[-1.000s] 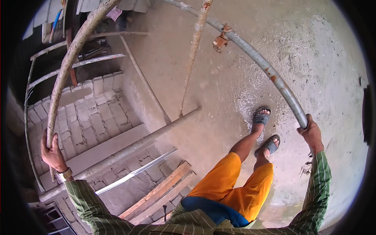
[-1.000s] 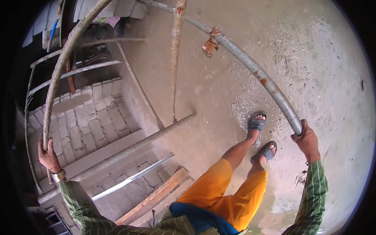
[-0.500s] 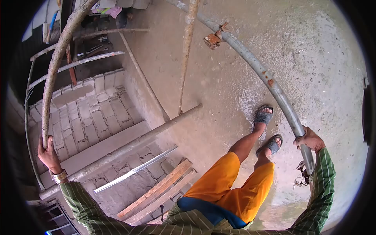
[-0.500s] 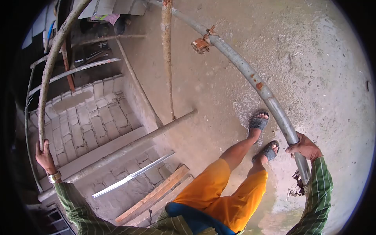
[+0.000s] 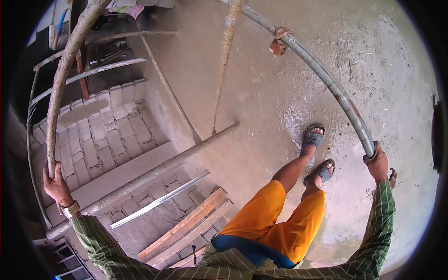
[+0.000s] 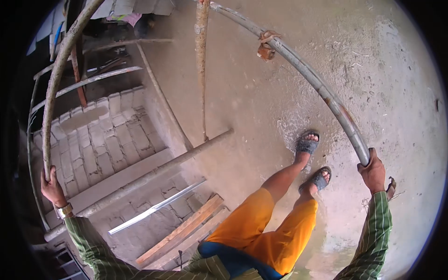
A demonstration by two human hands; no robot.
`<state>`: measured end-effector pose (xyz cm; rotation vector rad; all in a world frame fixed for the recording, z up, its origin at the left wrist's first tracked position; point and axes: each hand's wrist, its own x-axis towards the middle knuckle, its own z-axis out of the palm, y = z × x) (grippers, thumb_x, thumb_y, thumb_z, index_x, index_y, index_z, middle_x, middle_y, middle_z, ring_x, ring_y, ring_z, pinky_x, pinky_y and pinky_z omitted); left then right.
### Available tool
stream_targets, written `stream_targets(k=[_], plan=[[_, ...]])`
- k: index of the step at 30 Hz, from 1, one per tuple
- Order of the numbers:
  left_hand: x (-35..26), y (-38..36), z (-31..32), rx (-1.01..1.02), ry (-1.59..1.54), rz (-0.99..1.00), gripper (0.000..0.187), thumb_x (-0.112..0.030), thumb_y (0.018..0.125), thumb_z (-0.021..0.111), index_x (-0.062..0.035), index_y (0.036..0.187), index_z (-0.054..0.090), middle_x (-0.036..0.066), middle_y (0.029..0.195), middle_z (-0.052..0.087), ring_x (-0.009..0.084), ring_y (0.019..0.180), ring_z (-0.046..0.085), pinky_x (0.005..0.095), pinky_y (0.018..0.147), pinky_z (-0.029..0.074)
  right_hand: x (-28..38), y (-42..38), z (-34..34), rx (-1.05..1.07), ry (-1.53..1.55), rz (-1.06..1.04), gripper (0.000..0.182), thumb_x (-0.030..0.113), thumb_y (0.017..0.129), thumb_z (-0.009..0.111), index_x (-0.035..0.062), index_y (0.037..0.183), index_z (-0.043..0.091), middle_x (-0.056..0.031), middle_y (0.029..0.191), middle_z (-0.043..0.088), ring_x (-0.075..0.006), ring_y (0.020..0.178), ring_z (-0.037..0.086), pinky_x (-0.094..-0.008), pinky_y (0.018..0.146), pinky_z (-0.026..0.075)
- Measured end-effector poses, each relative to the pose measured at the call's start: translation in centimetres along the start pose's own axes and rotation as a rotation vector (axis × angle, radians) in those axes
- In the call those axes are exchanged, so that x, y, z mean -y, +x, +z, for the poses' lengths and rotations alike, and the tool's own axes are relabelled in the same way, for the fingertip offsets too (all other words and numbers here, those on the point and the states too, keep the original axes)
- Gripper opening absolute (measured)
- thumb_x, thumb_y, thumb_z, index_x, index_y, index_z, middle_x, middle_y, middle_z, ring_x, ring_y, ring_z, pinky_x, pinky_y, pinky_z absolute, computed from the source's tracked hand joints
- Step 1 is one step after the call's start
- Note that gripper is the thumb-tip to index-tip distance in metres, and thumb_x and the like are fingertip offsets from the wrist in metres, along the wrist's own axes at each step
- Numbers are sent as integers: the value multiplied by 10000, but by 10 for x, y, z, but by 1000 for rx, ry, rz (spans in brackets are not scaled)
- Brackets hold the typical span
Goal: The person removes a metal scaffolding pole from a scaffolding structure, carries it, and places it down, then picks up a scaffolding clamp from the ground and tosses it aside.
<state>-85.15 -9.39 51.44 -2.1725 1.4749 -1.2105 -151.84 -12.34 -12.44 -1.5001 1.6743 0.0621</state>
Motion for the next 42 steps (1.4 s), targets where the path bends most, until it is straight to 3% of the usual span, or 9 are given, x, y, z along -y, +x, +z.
stream_targets(k=[8, 18, 26, 28, 31, 36, 38, 40, 42], plan=[[3, -3, -1, 83, -183, 30, 427, -374, 815, 742, -21, 1046, 674, 82, 816, 694, 115, 709, 574, 288, 675, 474, 23, -87, -16, 915, 884, 324, 483, -6, 671, 754, 11, 1093, 521, -87, 747, 624, -179, 586, 618, -321, 574, 517], [-16, -1, -5, 55, -83, -24, 458, -420, 784, 755, -38, 1027, 685, 91, 780, 680, 140, 668, 545, 298, 649, 462, -4, -74, 21, -47, 62, 15, 412, 140, 677, 718, 49, 1019, 506, -179, 736, 605, -397, 693, 589, -406, 657, 489], [-12, 3, -5, -10, -8, -5, 511, -426, 764, 771, -11, 1047, 672, 134, 728, 635, 185, 603, 496, 322, 599, 444, 25, -113, -39, 336, 439, 41, 455, 79, 618, 764, 30, 1002, 526, -89, 785, 625, -223, 678, 587, -332, 661, 480], [-10, 1, -1, -57, -23, 65, 491, -418, 767, 771, -28, 1051, 676, 124, 731, 639, 179, 603, 494, 321, 600, 443, 31, -130, -46, 818, 1044, 339, 472, 62, 638, 759, 2, 1043, 525, -113, 785, 634, -235, 650, 627, -353, 623, 498], [-9, 4, -5, 73, 7, -45, 456, -409, 769, 770, -62, 1052, 684, 113, 735, 641, 177, 605, 507, 319, 609, 452, 18, -141, -21, 1142, 1257, 335, 565, 12, 673, 732, -15, 1181, 485, -122, 758, 625, -222, 607, 633, -346, 576, 511], [-6, 0, -2, -72, 1, 96, 456, -427, 768, 763, -64, 1031, 678, 105, 725, 626, 199, 598, 497, 327, 595, 447, 46, -149, -45, 748, 728, 272, 497, 64, 705, 724, -6, 1144, 501, -94, 759, 618, -200, 638, 627, -358, 596, 515], [-16, -1, 5, -89, 7, 75, 459, -447, 770, 754, -69, 1018, 676, 111, 718, 615, 214, 595, 487, 333, 588, 441, -3, -142, -23, 328, 310, -96, 496, 99, 714, 714, 1, 1148, 495, -159, 769, 627, -277, 654, 647, -388, 612, 505], [-17, 1, -4, -25, 44, 16, 462, -468, 771, 745, -75, 1006, 675, 119, 712, 604, 229, 592, 476, 338, 582, 436, -17, -120, -13, 62, 71, 56, 483, 156, 699, 715, 55, 1119, 499, -246, 807, 616, -416, 776, 627, -443, 678, 489], [-20, 1, -5, 20, 54, -19, 461, -477, 769, 743, -83, 1000, 677, 130, 694, 587, 235, 586, 465, 337, 584, 436, -41, -98, 10, -206, -22, -5, 482, 157, 698, 717, 72, 1118, 497, -238, 810, 609, -422, 788, 615, -448, 682, 487]])
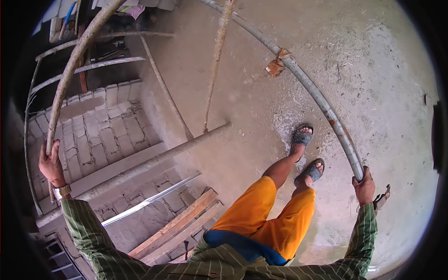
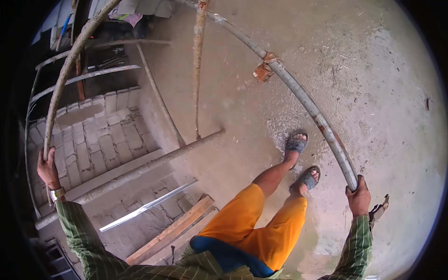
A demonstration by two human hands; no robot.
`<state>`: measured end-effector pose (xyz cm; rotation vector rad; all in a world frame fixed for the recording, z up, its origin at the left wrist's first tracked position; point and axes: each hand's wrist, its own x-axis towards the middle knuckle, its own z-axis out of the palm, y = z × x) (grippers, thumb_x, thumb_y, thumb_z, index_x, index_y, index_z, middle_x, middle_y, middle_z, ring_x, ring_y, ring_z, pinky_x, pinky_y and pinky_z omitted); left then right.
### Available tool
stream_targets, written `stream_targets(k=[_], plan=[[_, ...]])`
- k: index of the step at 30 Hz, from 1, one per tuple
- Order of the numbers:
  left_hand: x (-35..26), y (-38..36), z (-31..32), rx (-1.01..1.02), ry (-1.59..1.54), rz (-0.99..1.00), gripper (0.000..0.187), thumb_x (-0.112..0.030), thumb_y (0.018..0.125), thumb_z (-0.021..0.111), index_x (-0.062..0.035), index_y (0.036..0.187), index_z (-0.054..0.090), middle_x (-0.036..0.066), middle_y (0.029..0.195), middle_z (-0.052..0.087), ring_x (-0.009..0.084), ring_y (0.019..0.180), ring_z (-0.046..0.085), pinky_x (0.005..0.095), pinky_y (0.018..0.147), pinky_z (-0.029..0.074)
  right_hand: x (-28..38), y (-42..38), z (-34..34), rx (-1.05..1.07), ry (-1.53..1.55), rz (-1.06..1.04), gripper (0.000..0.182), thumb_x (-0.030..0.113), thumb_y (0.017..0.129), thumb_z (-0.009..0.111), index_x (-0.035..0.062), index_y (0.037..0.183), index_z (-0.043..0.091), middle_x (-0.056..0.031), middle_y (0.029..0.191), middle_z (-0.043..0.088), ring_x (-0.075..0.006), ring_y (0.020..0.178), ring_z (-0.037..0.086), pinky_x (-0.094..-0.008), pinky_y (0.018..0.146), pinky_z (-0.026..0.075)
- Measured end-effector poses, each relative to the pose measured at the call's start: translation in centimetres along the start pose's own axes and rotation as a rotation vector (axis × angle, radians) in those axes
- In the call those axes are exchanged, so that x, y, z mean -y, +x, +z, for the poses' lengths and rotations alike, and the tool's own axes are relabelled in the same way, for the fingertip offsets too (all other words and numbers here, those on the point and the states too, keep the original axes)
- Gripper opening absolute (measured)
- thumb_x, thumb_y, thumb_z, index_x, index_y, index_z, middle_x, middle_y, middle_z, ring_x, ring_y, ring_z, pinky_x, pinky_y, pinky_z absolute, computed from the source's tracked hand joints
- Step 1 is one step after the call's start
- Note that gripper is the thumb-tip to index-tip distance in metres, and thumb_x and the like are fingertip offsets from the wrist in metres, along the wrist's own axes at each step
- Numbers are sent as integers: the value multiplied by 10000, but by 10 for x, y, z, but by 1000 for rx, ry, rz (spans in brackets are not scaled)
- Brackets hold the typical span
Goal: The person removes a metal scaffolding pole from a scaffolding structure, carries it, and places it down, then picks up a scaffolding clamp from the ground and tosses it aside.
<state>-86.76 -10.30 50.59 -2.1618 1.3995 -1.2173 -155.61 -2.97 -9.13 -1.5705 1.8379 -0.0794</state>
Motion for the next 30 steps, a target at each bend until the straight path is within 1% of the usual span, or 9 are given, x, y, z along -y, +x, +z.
stream_targets(k=[6, 7, 11, 18, 21, 24, 25, 27, 30], plan=[[18, 4, 7, -24, -70, 5, 483, -458, 778, 746, -24, 975, 669, 91, 640, 540, 154, 586, 428, 313, 563, 409, -15, -12, -11, 668, 536, 125, 502, 48, 686, 711, 33, 1146, 510, -120, 824, 645, -259, 689, 646, -382, 628, 510], [25, 6, 7, 18, -98, -6, 487, -457, 779, 746, -17, 974, 669, 81, 637, 529, 144, 590, 423, 308, 559, 404, 0, -20, -27, 901, 731, 372, 557, 4, 676, 713, 14, 1193, 505, -70, 816, 636, -177, 656, 630, -345, 602, 525], [21, 8, 1, 123, -215, 55, 520, -434, 789, 747, 16, 1036, 666, 67, 646, 518, 124, 604, 425, 268, 558, 393, 3, -72, -25, 1446, 1298, 567, 494, 58, 696, 773, -11, 1106, 506, -131, 752, 631, -248, 651, 639, -388, 593, 528], [7, 7, -2, 53, 73, 29, 486, -506, 790, 710, -63, 988, 687, 110, 669, 582, 194, 574, 454, 312, 574, 430, 25, -82, -68, 842, 608, 285, 405, 110, 711, 720, -4, 1043, 517, -91, 750, 603, -196, 662, 614, -352, 615, 503], [0, 8, -7, 194, 30, -147, 503, -491, 778, 725, -113, 1105, 671, 112, 922, 666, 254, 782, 600, 365, 751, 459, 0, -56, -66, 240, 107, 44, 407, 138, 721, 702, 25, 1067, 519, -265, 834, 621, -419, 757, 633, -452, 674, 500], [-66, -27, -17, -330, 230, 331, 621, -439, 788, 728, -168, 1318, 548, 102, 1333, 542, 268, 1184, 527, 435, 992, 356, -25, -29, -43, -89, -131, 13, 390, 112, 734, 708, 62, 1072, 519, -202, 850, 631, -421, 778, 614, -467, 669, 483], [-102, -53, -18, -315, 54, 339, 708, -401, 790, 731, -161, 1391, 443, 97, 1430, 422, 275, 1293, 405, 469, 1052, 272, -17, -29, -39, -53, -93, 29, 391, 116, 728, 710, 71, 1067, 520, -199, 851, 629, -417, 790, 612, -463, 673, 483], [-199, -128, -6, -33, -579, 327, 796, -214, 834, 688, -35, 1475, 251, 152, 1518, 295, 278, 1400, 275, 414, 1141, 206, 1, -52, -60, 98, -11, 51, 393, 123, 709, 718, 85, 1046, 519, -210, 852, 617, -405, 800, 612, -446, 675, 486], [-313, -240, 25, 1031, -1575, -78, 780, -154, 841, 641, -54, 1488, 217, 153, 1508, 301, 270, 1398, 281, 398, 1136, 230, 4, -82, -81, 615, 414, 17, 475, 103, 692, 754, 35, 1105, 527, -103, 780, 631, -258, 676, 633, -368, 629, 497]])
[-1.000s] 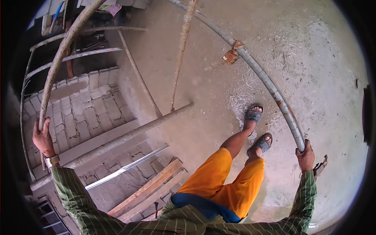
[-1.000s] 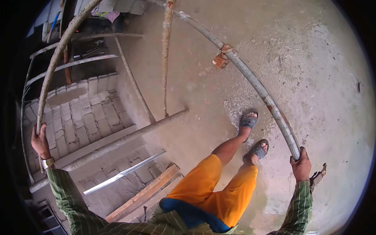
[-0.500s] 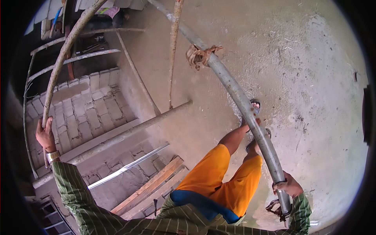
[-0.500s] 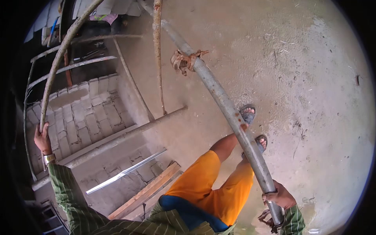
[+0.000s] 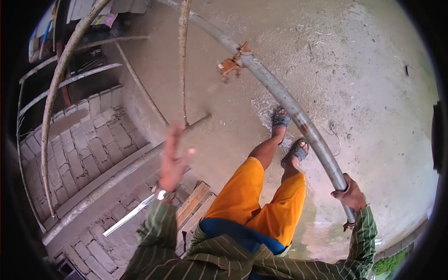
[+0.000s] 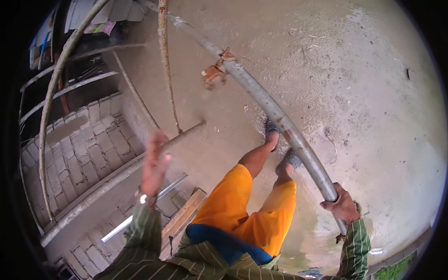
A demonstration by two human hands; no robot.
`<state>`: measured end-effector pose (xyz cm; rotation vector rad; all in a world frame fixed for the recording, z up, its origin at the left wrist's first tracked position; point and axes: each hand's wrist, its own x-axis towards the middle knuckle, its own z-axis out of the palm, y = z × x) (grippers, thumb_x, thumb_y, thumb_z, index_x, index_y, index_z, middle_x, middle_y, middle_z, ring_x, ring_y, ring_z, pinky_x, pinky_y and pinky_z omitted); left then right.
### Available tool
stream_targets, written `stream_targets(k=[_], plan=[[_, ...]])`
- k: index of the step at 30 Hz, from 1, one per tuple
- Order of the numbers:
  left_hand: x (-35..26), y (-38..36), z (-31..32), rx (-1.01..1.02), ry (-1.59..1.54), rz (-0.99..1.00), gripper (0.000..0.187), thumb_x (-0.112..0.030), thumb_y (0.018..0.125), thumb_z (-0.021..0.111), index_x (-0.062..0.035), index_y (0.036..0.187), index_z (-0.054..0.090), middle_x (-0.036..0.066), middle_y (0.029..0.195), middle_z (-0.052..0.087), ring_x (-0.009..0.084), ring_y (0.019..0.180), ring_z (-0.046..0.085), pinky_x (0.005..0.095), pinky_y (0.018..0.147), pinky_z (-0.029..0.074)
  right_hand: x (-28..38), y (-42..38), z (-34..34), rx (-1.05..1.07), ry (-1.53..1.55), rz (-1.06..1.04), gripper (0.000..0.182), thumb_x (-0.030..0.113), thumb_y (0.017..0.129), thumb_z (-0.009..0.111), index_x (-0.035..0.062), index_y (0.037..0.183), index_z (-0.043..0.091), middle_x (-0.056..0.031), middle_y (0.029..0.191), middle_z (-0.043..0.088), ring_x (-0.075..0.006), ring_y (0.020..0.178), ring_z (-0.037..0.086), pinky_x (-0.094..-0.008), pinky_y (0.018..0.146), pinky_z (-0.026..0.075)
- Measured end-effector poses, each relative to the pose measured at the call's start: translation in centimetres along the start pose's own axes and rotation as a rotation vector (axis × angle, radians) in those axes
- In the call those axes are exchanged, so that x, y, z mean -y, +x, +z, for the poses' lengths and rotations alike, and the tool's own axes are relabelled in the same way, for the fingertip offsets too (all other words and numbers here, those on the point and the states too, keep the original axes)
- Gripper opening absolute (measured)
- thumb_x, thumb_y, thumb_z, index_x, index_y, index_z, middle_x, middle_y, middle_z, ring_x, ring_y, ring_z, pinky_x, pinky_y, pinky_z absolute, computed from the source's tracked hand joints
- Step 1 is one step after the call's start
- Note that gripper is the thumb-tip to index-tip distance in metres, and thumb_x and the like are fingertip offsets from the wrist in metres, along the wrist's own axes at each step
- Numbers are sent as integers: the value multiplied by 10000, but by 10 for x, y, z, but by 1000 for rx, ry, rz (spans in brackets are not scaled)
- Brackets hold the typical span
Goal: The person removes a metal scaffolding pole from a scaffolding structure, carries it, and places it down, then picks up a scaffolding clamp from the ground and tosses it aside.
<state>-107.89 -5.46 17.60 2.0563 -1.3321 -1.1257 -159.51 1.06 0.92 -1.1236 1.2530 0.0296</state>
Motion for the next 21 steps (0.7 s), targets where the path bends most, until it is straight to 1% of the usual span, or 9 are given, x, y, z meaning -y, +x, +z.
stream_targets(k=[2, 4, 7, 9, 11, 14, 16, 18, 21], plan=[[45, 17, 72, 438, -424, -375, 613, -325, 958, 489, -78, 1468, 256, 109, 1459, 372, 276, 1269, 453, 413, 1072, 331, 40, -20, 0, 351, 518, 377, 552, 71, 698, 760, -2, 1190, 519, -57, 787, 621, -166, 663, 613, -327, 628, 507], [46, 38, 138, 461, -824, -415, 580, -397, 970, 479, -96, 1442, 327, 112, 1408, 438, 274, 1244, 475, 414, 1057, 355, 33, -28, 13, 595, 661, 407, 627, 41, 702, 758, -3, 1270, 497, -63, 793, 617, -137, 652, 605, -306, 651, 509], [34, 97, 190, 489, -1515, -481, 472, -452, 952, 513, -122, 1287, 489, 87, 1242, 562, 250, 1125, 545, 418, 998, 417, 68, -48, 20, 409, 424, 347, 541, 153, 729, 743, 14, 1208, 532, -54, 786, 605, -167, 694, 603, -323, 692, 499], [31, 133, 207, 220, -1340, -505, 391, -513, 899, 577, -147, 1036, 569, 32, 1001, 623, 198, 929, 592, 413, 900, 485, 65, -47, 19, 257, 312, 277, 517, 240, 742, 723, 33, 1180, 541, -86, 802, 620, -217, 744, 620, -348, 723, 496], [20, 151, 207, 69, -1139, -680, 347, -442, 863, 655, -137, 939, 507, 14, 813, 555, 171, 753, 571, 394, 754, 514, 64, -68, 23, 152, 150, 255, 518, 277, 740, 712, 39, 1164, 535, -144, 822, 640, -285, 781, 641, -387, 739, 499], [30, 171, 231, 173, -1282, -476, 231, -375, 859, 651, -163, 915, 577, -4, 791, 586, 167, 728, 572, 371, 739, 510, 65, -51, 18, -108, -178, 210, 525, 301, 711, 736, 34, 1108, 520, -218, 843, 635, -403, 835, 626, -464, 735, 496], [23, 181, 250, 112, -1436, -380, 194, -322, 864, 618, -166, 973, 584, -13, 780, 559, 156, 721, 556, 367, 709, 499, 53, -42, 20, -373, -297, 42, 505, 261, 670, 758, 68, 1082, 538, -191, 860, 653, -379, 778, 647, -457, 676, 516], [23, 182, 271, 99, -1468, -325, 198, -320, 860, 623, -164, 965, 561, -12, 776, 546, 159, 715, 555, 370, 686, 501, 29, -37, 17, -463, -326, -6, 501, 223, 654, 755, 79, 1091, 557, -184, 830, 651, -376, 739, 648, -454, 657, 524], [28, 178, 282, 29, -1380, -400, 219, -324, 843, 641, -152, 916, 528, 0, 764, 538, 174, 678, 555, 374, 659, 503, 14, -31, -2, -260, -169, -15, 508, 200, 668, 743, 56, 1122, 565, -195, 837, 649, -343, 743, 655, -421, 676, 516]])
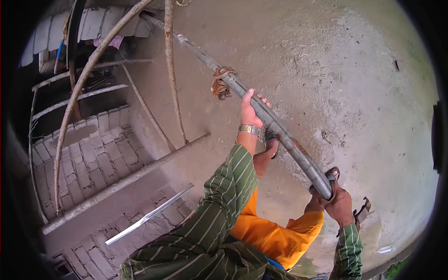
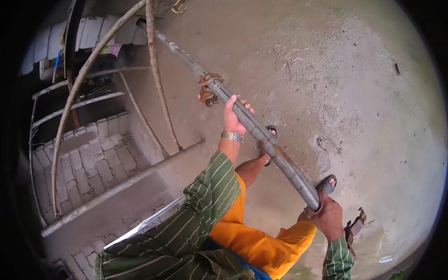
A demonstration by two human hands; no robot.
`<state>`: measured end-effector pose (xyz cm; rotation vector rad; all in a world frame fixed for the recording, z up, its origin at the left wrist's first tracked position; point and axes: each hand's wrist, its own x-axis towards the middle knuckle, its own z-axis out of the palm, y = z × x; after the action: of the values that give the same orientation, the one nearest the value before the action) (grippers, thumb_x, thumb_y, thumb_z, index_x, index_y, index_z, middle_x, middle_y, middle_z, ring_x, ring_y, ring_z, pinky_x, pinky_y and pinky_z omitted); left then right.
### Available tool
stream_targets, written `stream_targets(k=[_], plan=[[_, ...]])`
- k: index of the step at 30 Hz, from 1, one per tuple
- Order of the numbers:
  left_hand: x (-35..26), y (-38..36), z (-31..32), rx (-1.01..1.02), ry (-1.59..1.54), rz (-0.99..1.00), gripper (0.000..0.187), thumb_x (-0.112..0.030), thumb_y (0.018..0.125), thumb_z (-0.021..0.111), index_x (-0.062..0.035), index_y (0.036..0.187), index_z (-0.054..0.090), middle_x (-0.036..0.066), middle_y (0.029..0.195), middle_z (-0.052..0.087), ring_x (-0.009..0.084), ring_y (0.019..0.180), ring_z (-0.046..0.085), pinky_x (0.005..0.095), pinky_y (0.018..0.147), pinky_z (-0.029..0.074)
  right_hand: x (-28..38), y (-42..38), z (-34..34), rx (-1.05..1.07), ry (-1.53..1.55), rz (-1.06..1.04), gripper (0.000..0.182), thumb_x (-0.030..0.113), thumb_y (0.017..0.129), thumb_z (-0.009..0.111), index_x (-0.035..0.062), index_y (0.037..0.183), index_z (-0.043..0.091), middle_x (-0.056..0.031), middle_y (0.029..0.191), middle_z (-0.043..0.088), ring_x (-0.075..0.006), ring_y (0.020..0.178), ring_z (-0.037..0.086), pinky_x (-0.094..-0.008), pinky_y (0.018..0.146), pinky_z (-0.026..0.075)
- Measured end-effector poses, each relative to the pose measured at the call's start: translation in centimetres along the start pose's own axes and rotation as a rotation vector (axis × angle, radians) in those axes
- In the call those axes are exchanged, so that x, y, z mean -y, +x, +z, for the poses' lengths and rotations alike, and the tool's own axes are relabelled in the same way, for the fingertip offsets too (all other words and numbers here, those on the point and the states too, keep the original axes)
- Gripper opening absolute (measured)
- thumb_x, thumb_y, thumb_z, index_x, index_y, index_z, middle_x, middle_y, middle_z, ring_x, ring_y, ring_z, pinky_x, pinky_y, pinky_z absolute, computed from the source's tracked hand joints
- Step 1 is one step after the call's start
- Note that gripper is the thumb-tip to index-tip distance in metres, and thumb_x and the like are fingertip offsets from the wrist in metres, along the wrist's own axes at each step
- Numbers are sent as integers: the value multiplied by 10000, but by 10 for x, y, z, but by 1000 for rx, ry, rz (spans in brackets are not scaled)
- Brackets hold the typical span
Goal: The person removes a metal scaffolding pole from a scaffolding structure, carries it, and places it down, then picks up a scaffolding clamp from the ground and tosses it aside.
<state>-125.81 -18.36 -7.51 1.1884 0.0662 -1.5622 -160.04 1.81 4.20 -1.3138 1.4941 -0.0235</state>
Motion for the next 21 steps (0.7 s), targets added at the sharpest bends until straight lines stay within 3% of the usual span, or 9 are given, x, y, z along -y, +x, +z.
stream_targets(k=[1, 2, 6, 8, 10, 13, 17, 19, 21], plan=[[3, 5, 0, -50, 45, -22, 230, -326, 836, 648, -148, 900, 518, 5, 757, 535, 178, 666, 555, 375, 653, 504, -3, 7, -4, 100, 53, 39, 521, 198, 671, 743, 46, 1135, 564, -193, 838, 649, -319, 743, 662, -403, 690, 515], [9, 7, -3, -162, 185, 3, 264, -297, 814, 678, -128, 884, 488, 33, 719, 517, 196, 617, 555, 393, 600, 512, -39, 14, 6, 264, 421, 63, 583, 173, 665, 769, 5, 1179, 550, -144, 854, 653, -202, 763, 640, -333, 732, 493], [19, -6, 8, -385, 331, 139, 317, -217, 790, 713, -100, 927, 451, 66, 712, 478, 222, 550, 550, 402, 478, 505, -50, 25, 3, 541, 772, 228, 590, 133, 659, 821, -28, 1165, 563, -77, 871, 635, -142, 788, 590, -257, 745, 470], [30, -39, 4, -474, 398, 199, 315, -210, 794, 708, -99, 937, 450, 68, 747, 485, 222, 545, 549, 398, 465, 500, -55, 6, -4, 850, 933, 377, 589, 146, 671, 822, -32, 1167, 559, -65, 854, 616, -128, 783, 575, -249, 745, 467], [6, -37, 15, -410, 406, 238, 304, -210, 804, 695, -101, 962, 458, 65, 788, 494, 216, 564, 550, 390, 481, 503, -57, 16, 2, 1058, 918, 385, 588, 155, 682, 806, -33, 1170, 539, -48, 821, 607, -140, 738, 591, -262, 719, 482], [-12, -56, 19, -140, 203, 98, 291, -226, 830, 661, -115, 1032, 484, 47, 848, 508, 197, 632, 552, 373, 562, 516, -21, -22, -6, 621, 519, 162, 553, 165, 669, 792, -33, 1125, 549, -68, 800, 622, -172, 687, 599, -289, 693, 487], [1, -71, 18, 330, -296, 47, 312, -267, 861, 615, -158, 1136, 515, 5, 871, 523, 169, 726, 540, 347, 694, 510, 44, -75, -25, 57, 22, 143, 516, 111, 616, 788, 5, 1044, 520, -128, 741, 593, -239, 637, 584, -352, 625, 474], [0, -76, 20, 409, -395, 54, 305, -267, 861, 617, -158, 1129, 521, 4, 871, 526, 165, 716, 538, 347, 682, 512, 47, -83, -23, 104, 48, 182, 544, 134, 611, 791, -9, 1063, 524, -135, 749, 589, -223, 668, 585, -351, 659, 482], [-15, -82, 12, 188, -203, 15, 280, -250, 849, 642, -124, 1065, 515, 18, 844, 528, 174, 683, 553, 359, 636, 519, 38, -71, -15, 278, 183, 265, 582, 172, 632, 788, -31, 1120, 543, -89, 793, 609, -169, 717, 583, -312, 691, 479]])
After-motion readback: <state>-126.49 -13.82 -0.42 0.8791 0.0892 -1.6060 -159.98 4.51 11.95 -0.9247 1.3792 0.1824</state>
